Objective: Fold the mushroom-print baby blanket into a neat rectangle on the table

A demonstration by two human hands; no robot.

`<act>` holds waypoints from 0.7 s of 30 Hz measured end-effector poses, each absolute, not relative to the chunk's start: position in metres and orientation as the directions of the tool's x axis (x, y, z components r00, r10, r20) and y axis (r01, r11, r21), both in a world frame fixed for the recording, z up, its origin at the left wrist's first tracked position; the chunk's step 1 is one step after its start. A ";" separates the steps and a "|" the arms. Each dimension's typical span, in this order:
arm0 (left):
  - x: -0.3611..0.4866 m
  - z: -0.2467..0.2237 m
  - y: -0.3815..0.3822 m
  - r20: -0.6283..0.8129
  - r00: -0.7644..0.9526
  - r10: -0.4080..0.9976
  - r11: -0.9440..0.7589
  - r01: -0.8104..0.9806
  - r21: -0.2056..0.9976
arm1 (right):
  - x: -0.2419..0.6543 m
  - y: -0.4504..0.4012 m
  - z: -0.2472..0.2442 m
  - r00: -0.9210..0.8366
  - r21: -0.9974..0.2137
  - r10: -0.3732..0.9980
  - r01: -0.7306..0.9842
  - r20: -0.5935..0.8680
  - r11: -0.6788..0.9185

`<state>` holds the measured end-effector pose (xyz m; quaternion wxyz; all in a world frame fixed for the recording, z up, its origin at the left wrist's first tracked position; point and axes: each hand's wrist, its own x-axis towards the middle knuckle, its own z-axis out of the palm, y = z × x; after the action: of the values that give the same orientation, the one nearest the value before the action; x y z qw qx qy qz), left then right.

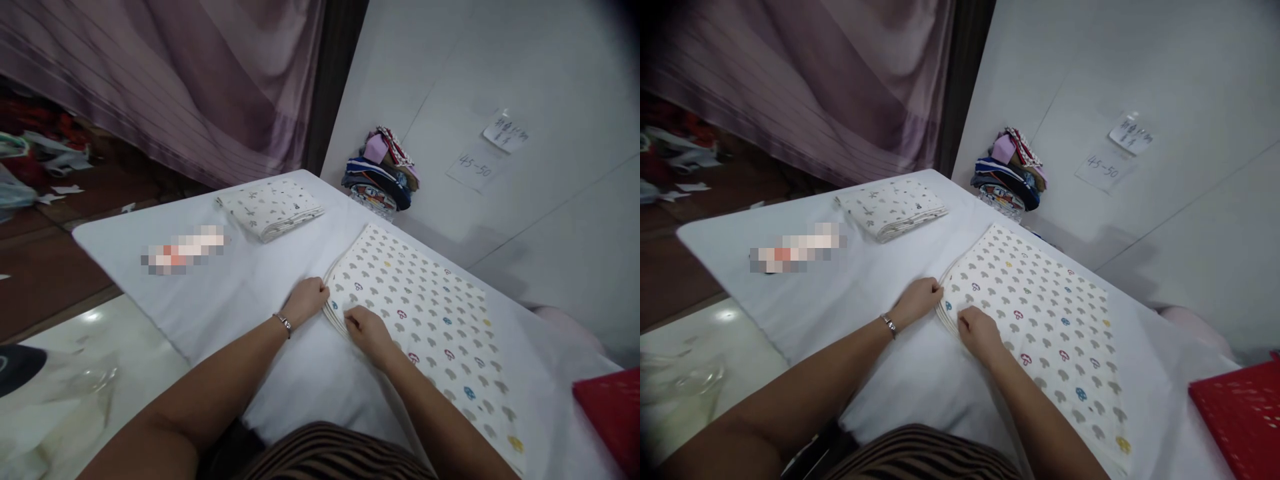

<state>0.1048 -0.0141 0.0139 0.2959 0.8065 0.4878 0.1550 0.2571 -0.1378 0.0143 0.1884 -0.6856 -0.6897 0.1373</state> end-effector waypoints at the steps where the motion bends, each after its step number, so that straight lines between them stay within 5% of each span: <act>1: 0.105 0.013 -0.014 -0.030 0.474 0.880 -0.353 0.696 0.625 | 0.260 -0.146 0.014 -0.011 -0.420 0.998 0.907 0.056 0.033; 9: 0.106 0.011 -0.014 -0.032 0.466 0.884 -0.349 0.705 0.617 | 0.269 -0.166 0.026 -0.082 -0.411 0.997 0.909 -0.014 0.070; 16: 0.105 0.009 -0.015 -0.001 0.485 0.874 -0.386 0.697 0.604 | 0.282 -0.135 0.022 -0.071 -0.336 0.976 0.932 0.206 0.139; 21: 0.106 0.010 -0.016 -0.021 0.487 0.873 -0.380 0.707 0.597 | 0.294 -0.129 0.014 -0.030 -0.355 0.974 0.928 0.226 0.111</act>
<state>0.1057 -0.0157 0.0100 0.2763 0.8168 0.4835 0.1507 0.2943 -0.1288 0.0144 0.2084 -0.6644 -0.7156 0.0546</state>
